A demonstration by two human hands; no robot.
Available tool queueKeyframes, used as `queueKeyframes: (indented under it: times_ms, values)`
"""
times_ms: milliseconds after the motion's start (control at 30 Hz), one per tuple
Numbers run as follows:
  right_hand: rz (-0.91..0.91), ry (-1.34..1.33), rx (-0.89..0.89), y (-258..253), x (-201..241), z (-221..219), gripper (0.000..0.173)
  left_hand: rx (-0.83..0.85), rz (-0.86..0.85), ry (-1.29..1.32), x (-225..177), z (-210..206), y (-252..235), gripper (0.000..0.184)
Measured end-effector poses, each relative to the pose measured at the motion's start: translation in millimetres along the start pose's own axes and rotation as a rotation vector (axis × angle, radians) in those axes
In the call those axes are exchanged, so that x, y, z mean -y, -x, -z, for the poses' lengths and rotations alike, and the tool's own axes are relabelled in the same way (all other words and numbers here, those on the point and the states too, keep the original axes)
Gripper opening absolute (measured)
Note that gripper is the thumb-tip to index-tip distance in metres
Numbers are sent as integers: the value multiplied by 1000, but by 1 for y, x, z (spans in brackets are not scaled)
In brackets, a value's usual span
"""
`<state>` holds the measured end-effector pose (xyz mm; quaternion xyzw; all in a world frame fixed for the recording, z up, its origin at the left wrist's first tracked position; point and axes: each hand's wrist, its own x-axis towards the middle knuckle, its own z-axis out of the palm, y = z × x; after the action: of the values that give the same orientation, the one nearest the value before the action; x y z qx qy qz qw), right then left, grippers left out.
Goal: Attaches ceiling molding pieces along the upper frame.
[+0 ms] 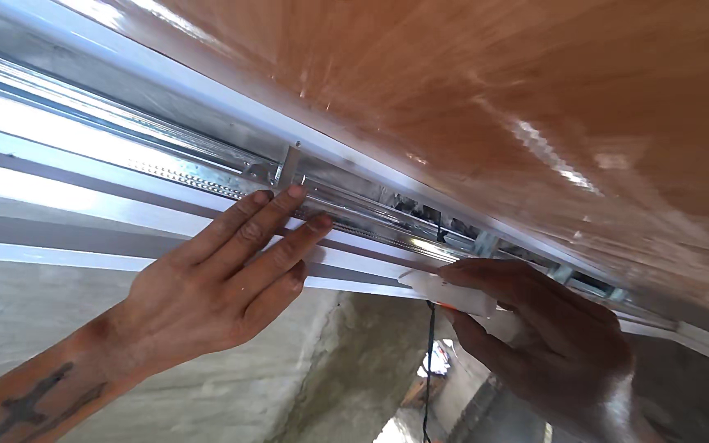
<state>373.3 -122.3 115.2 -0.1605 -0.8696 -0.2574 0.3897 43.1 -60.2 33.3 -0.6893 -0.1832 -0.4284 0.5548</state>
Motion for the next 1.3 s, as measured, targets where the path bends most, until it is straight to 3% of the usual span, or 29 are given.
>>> queueKeyframes:
  times_ms: [467, 833, 1100, 1300]
  values:
    - [24, 22, 91, -13, 0, -16, 19, -11, 16, -8, -1, -1, 1, 17]
    - [21, 49, 64, -8, 1, -11, 19, -5, 16, -24, -1, 0, 0, 18]
    - [-106, -44, 85, -8, -3, -7, 21, -1, 11, -29, -2, -1, 0, 18]
    - [-44, 21, 53, -4, 0, -4, 20, 8, 13, -38, -2, 0, -1, 16]
